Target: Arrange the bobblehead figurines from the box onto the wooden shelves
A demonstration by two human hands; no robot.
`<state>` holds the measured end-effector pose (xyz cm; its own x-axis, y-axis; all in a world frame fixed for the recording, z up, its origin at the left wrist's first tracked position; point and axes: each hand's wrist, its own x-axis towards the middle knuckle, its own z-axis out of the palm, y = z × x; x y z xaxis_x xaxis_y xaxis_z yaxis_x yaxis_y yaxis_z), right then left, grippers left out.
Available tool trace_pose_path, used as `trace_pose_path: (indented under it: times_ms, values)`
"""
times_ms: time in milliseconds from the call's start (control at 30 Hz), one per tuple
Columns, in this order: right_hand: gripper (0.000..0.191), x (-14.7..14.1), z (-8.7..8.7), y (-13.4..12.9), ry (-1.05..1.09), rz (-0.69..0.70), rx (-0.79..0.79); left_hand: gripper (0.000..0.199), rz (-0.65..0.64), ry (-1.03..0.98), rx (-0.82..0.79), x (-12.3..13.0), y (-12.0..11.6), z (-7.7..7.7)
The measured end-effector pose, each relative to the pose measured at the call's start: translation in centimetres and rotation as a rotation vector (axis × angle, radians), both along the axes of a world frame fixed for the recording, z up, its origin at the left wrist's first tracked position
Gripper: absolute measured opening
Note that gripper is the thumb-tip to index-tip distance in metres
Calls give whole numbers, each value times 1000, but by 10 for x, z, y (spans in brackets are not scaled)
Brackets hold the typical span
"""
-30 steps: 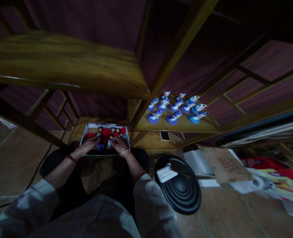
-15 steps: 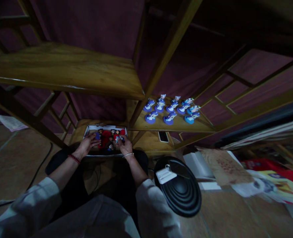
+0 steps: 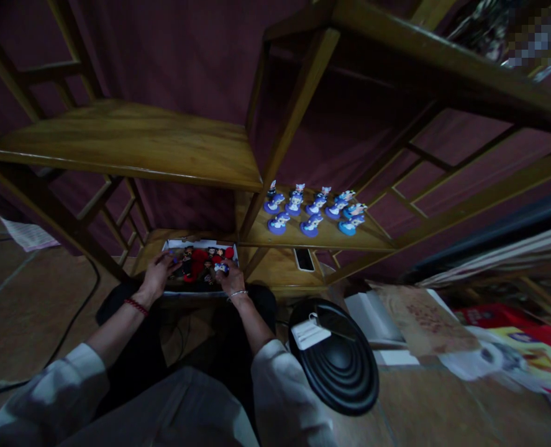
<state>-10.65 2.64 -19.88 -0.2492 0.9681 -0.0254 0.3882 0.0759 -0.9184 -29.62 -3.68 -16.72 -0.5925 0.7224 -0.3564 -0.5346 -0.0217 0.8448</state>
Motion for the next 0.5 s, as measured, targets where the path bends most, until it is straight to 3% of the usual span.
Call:
trace_pose_path:
  times_ms: [267, 500]
  values:
    - [17, -6, -8, -1, 10, 47, 51, 12, 127, -66, -32, -13, -7, 2]
    - [21, -13, -3, -4, -38, 69, 44, 18, 24, -154, 45, -1, -11, 11]
